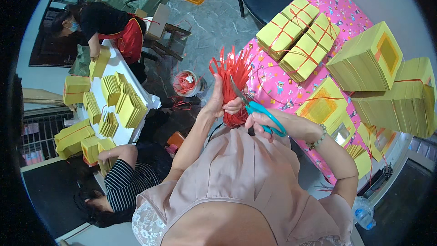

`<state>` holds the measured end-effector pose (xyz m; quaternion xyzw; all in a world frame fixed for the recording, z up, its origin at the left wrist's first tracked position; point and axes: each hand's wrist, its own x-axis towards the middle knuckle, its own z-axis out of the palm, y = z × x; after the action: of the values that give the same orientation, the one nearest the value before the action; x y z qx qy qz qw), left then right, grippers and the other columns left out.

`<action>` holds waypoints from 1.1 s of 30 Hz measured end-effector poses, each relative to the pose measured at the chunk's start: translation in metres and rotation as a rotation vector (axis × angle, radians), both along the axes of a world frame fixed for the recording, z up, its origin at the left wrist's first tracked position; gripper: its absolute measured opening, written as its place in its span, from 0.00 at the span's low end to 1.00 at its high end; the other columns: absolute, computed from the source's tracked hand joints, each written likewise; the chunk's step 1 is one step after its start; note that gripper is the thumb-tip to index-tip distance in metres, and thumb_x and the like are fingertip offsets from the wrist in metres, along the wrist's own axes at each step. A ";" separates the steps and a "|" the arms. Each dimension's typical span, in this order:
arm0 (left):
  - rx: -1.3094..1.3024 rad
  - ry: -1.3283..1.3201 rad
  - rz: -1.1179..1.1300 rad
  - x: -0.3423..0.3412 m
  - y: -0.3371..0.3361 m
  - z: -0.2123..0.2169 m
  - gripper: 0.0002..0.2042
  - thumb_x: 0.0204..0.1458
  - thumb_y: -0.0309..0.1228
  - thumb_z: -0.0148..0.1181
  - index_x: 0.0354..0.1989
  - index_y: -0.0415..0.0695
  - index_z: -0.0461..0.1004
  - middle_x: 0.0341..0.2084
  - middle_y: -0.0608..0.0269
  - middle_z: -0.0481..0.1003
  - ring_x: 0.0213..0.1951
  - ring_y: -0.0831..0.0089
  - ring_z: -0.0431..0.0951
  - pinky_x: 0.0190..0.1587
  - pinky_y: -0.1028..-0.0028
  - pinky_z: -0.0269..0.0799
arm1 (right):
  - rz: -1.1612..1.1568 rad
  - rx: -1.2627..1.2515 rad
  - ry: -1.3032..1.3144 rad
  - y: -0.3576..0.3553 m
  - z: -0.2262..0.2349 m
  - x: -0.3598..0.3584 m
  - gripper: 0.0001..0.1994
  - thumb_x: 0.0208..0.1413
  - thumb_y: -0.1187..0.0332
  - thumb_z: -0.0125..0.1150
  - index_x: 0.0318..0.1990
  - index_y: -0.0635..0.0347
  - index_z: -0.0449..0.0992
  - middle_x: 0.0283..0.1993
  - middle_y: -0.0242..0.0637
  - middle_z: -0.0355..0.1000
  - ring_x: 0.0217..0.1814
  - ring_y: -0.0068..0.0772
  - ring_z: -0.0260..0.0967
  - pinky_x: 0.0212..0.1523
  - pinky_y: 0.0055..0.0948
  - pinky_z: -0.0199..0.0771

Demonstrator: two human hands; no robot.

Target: Cutting a large bundle of red plastic strips into smaller lengths using scissors.

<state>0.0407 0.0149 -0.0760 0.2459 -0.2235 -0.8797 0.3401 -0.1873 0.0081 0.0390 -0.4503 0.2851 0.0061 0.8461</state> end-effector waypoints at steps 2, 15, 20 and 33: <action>-0.016 0.024 -0.029 0.001 0.000 -0.008 0.45 0.33 0.78 0.27 0.35 0.42 0.65 0.07 0.76 0.53 0.06 0.89 0.51 0.08 0.89 0.42 | -0.022 -0.006 -0.013 -0.004 -0.007 0.000 0.26 0.58 0.44 0.42 0.43 0.62 0.67 0.26 0.25 0.60 0.26 0.16 0.59 0.28 0.17 0.62; 0.003 -0.169 0.018 -0.021 0.007 0.011 0.39 0.33 0.78 0.25 0.11 0.49 0.55 0.05 0.78 0.50 0.06 0.89 0.48 0.09 0.87 0.37 | -0.164 0.129 -0.142 -0.015 -0.038 -0.009 0.26 0.60 0.46 0.40 0.41 0.64 0.68 0.26 0.27 0.63 0.23 0.16 0.62 0.23 0.18 0.66; -0.017 -0.128 -0.009 -0.021 0.008 0.005 0.38 0.40 0.75 0.26 0.18 0.47 0.61 0.05 0.77 0.51 0.07 0.87 0.48 0.10 0.85 0.40 | -0.153 0.107 -0.150 -0.022 -0.039 -0.011 0.26 0.59 0.44 0.41 0.40 0.62 0.70 0.25 0.25 0.63 0.22 0.15 0.62 0.23 0.15 0.64; 0.076 -0.096 0.009 -0.022 0.007 -0.003 0.39 0.41 0.74 0.29 0.30 0.44 0.66 0.06 0.75 0.52 0.07 0.87 0.48 0.10 0.85 0.40 | -0.204 -0.025 -0.034 -0.019 -0.040 -0.015 0.27 0.57 0.41 0.41 0.32 0.60 0.69 0.20 0.23 0.59 0.16 0.12 0.57 0.17 0.14 0.59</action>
<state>0.0189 0.0217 -0.0794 0.3015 -0.2049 -0.8732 0.3233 -0.2024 -0.0110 -0.0008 -0.4292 0.3150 -0.0913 0.8415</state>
